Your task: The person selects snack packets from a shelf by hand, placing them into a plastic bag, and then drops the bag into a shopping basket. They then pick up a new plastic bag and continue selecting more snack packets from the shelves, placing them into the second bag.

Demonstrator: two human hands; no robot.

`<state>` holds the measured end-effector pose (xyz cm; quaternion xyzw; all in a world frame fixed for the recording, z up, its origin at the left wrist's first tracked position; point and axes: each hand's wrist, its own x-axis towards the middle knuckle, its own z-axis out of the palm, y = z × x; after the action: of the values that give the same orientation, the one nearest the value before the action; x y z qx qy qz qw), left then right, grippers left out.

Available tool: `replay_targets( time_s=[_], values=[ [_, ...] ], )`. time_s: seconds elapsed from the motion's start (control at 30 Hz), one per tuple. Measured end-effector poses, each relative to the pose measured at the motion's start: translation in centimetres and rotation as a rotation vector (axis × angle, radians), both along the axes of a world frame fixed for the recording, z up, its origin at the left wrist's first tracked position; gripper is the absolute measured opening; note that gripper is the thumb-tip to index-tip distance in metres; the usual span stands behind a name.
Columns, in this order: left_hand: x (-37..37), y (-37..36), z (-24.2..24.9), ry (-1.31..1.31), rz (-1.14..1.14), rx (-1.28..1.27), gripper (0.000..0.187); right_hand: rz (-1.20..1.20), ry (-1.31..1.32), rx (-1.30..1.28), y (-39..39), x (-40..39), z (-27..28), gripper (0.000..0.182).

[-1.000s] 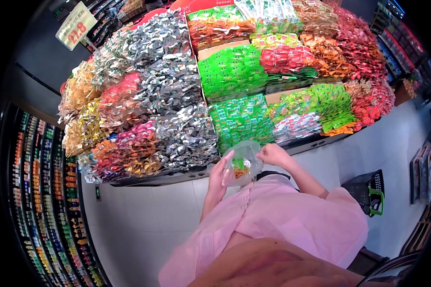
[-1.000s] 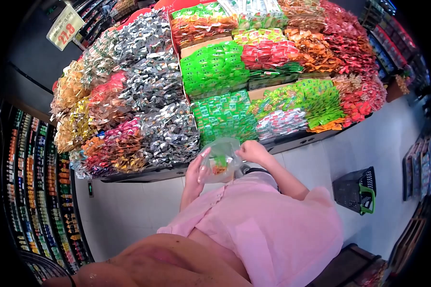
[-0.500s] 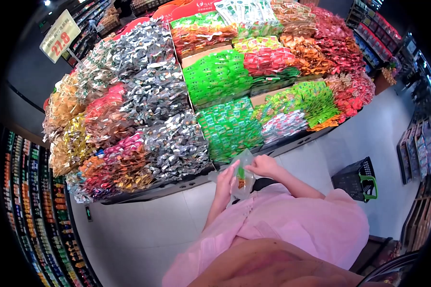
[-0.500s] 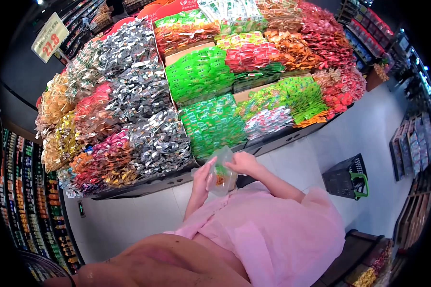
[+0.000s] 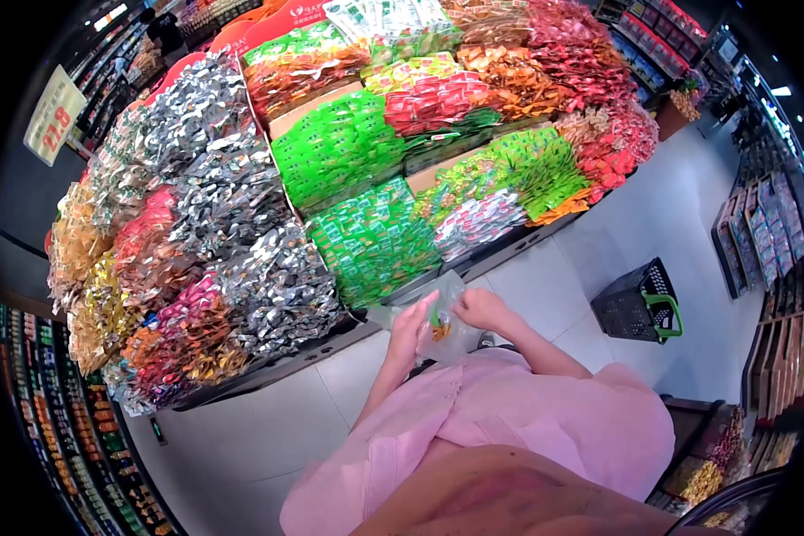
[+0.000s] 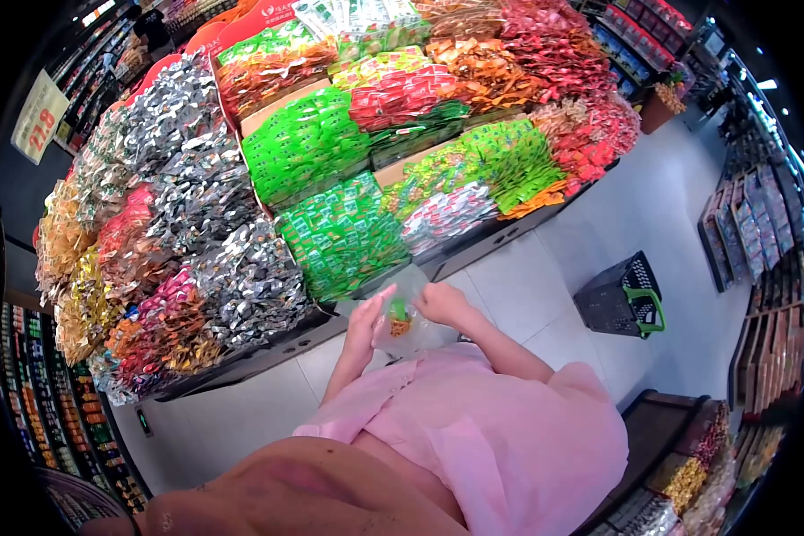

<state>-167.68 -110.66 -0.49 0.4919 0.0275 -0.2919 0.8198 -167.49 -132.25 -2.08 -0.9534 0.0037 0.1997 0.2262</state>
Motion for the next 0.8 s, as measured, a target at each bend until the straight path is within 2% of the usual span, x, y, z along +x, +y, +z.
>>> replay_targets(
  time_s=[0.17,0.27,0.33,0.4,0.43,0.5,0.53,0.63,0.8],
  values=[
    [0.7,-5.4,-0.3,-0.049,-0.065,0.023,0.047,-0.205,-0.061,0.325,-5.9,-2.1,2.5,0.04],
    [0.2,-10.3,0.9,-0.166,-0.185,0.133,0.052,-0.276,-0.117,0.557,-9.6,-4.4,4.7,0.038],
    [-0.2,-13.9,3.3,-0.201,-0.414,0.428,0.061,-0.333,-0.14,0.654,-11.8,-5.8,5.7,0.037],
    [-1.4,-17.7,3.8,-0.316,-0.466,0.485,0.061,-0.372,-0.197,0.758,-13.8,-7.1,4.9,0.033],
    [-1.8,-19.7,2.6,-0.471,-0.449,0.473,0.056,-0.395,-0.229,0.812,-14.8,-7.8,4.7,0.032],
    [-1.9,-23.6,-1.3,-0.783,-0.42,0.429,0.047,-0.386,-0.374,0.837,-16.8,-9.1,4.6,0.03],
    [-2.1,-25.5,-1.5,-0.739,-0.413,0.47,0.033,-0.383,-0.448,0.844,-18.1,-9.8,4.6,0.029],
    [-2.7,-30.6,-1.0,-0.757,-0.511,0.615,0.027,-0.448,-0.514,0.721,-23.3,-12.3,4.9,0.028],
    [-4.8,-39.3,-0.6,-0.917,-0.647,0.701,0.032,-0.625,-0.496,0.822,-31.1,-16.4,2.5,0.025]
  ],
)
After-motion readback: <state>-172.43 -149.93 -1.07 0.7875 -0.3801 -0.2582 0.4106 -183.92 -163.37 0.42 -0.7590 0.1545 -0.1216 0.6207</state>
